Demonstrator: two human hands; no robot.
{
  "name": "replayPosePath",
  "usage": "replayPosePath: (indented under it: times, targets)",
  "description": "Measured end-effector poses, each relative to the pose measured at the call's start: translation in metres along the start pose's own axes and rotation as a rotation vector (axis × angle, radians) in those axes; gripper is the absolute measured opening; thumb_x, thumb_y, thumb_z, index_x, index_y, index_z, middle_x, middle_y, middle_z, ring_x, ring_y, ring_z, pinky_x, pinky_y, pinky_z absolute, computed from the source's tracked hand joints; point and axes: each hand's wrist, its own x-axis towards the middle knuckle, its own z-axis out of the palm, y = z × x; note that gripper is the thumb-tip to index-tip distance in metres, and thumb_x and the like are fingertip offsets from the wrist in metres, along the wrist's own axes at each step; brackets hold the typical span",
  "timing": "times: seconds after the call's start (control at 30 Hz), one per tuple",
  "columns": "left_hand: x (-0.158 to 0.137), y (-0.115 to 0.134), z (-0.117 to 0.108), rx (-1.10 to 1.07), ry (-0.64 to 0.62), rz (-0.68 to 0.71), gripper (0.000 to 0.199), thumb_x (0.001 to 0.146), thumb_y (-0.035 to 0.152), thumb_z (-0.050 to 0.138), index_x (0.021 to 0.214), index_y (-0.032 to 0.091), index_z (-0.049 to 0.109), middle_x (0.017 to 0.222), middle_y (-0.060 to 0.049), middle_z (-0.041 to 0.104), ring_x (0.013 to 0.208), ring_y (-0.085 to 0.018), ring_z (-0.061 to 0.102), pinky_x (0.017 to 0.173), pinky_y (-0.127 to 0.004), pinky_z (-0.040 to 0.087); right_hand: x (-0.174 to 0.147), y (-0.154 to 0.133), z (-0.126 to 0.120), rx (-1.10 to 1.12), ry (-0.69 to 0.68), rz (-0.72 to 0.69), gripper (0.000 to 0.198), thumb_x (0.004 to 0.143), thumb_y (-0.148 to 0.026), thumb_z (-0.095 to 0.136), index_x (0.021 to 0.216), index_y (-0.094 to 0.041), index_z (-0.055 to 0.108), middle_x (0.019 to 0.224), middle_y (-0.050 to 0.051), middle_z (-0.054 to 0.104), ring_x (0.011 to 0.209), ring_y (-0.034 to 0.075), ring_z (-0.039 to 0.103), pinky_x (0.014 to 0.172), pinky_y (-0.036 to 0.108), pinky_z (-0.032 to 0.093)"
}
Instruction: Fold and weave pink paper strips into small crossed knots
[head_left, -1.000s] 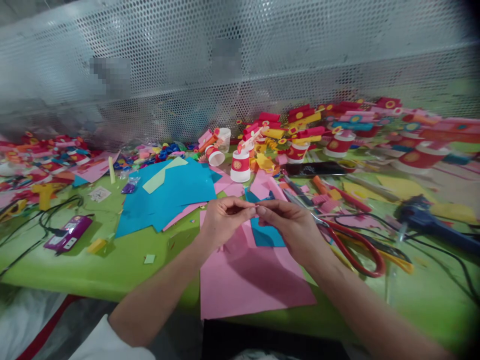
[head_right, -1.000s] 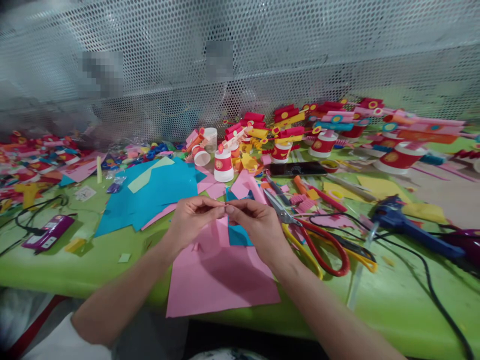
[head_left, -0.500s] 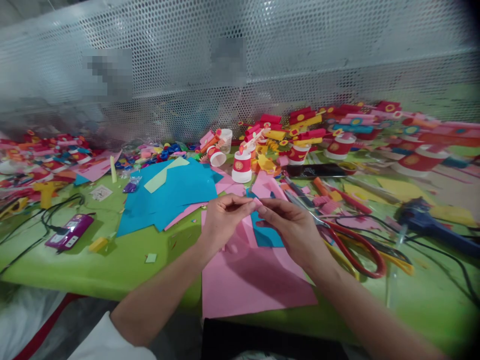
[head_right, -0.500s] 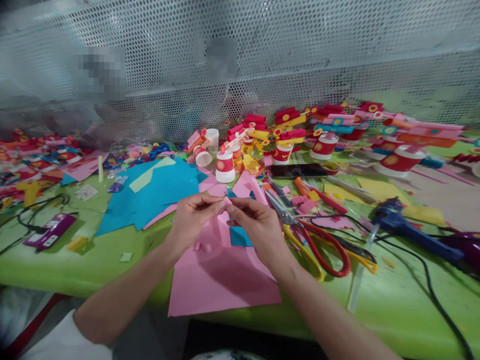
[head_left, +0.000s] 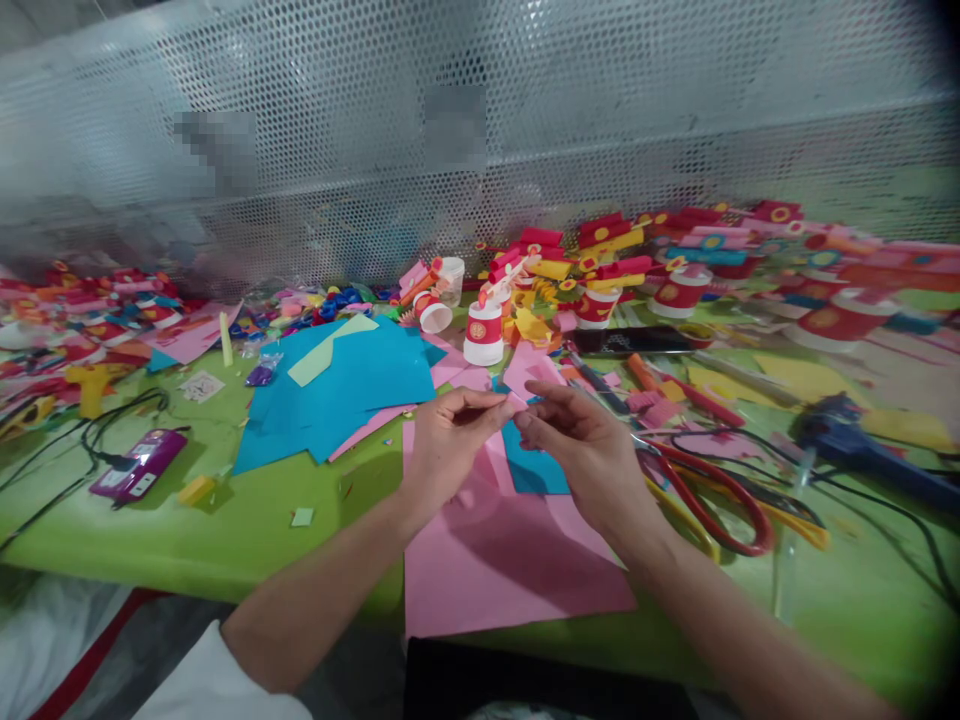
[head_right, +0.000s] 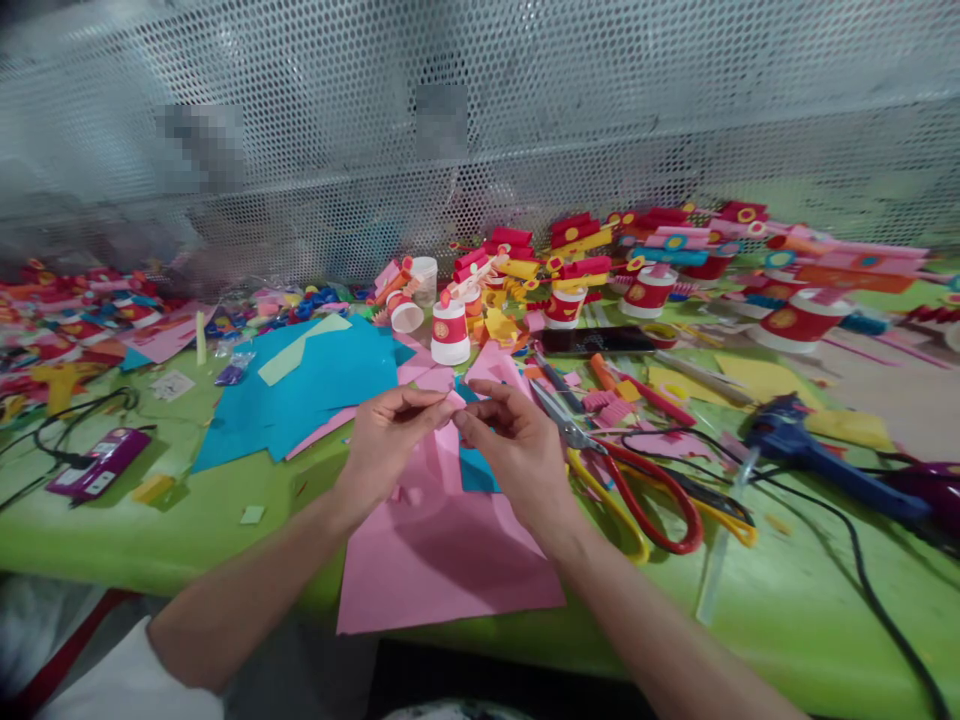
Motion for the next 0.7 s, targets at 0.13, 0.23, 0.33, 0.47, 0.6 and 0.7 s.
replayPosePath:
  times: [0.13,0.23,0.33,0.47,0.6,0.7]
  targets:
    - [-0.0006,0.0004,0.0006,-0.004,0.006,0.009,0.015,0.079,0.033,0.08,0.088,0.021,0.079,0.09,-0.005,0.078,0.087,-0.018,0.072,0.083,-0.033,0.058,-0.0005,0.0008,0.0002,0.026,0.029,0.014,0.033,0.067,-0.041,0.089,0.086,-0.021,0.071,0.073,-0.002,0.065,0.064,0.013,0.061,0.058,0.027,0.055]
    - [-0.0011,0.0012,0.0012,-0.015,0.007,0.008,0.014,0.079,0.031,0.08,0.087,0.02,0.078,0.089,-0.005,0.077,0.085,-0.017,0.072,0.083,-0.032,0.058,-0.0003,0.0016,-0.0008,-0.003,0.026,0.026,0.031,0.068,-0.042,0.089,0.076,-0.019,0.07,0.069,-0.001,0.064,0.059,0.012,0.059,0.056,0.026,0.052]
    - [-0.0007,0.0011,0.002,-0.052,0.007,-0.018,0.015,0.077,0.03,0.082,0.087,0.02,0.077,0.088,-0.004,0.077,0.084,-0.016,0.072,0.082,-0.031,0.058,-0.0003,0.0021,-0.0023,-0.036,0.019,0.011,0.03,0.069,-0.043,0.088,0.075,-0.019,0.071,0.068,-0.001,0.064,0.058,0.012,0.058,0.056,0.026,0.05]
    - [0.0007,-0.0017,0.0029,-0.143,-0.004,-0.074,0.018,0.073,0.031,0.085,0.085,0.019,0.077,0.084,-0.003,0.076,0.08,-0.015,0.071,0.078,-0.031,0.058,-0.0006,0.0009,-0.0032,-0.081,0.023,-0.018,0.029,0.071,-0.043,0.086,0.074,-0.019,0.071,0.068,-0.001,0.063,0.059,0.012,0.057,0.056,0.026,0.048]
    - [0.0004,-0.0033,0.0035,-0.196,-0.002,-0.093,0.017,0.074,0.029,0.085,0.085,0.019,0.077,0.083,-0.002,0.076,0.078,-0.014,0.071,0.078,-0.03,0.059,-0.0017,-0.0023,-0.0018,-0.079,0.021,-0.01,0.03,0.071,-0.044,0.086,0.074,-0.019,0.069,0.068,-0.001,0.062,0.06,0.013,0.056,0.055,0.027,0.049]
    - [-0.0007,-0.0029,0.0041,-0.197,0.001,-0.068,0.016,0.074,0.028,0.084,0.086,0.019,0.077,0.084,-0.002,0.075,0.078,-0.013,0.07,0.078,-0.028,0.058,-0.0021,-0.002,-0.0012,-0.054,0.027,0.021,0.031,0.071,-0.046,0.085,0.083,-0.02,0.072,0.077,0.001,0.066,0.067,0.015,0.06,0.058,0.028,0.052]
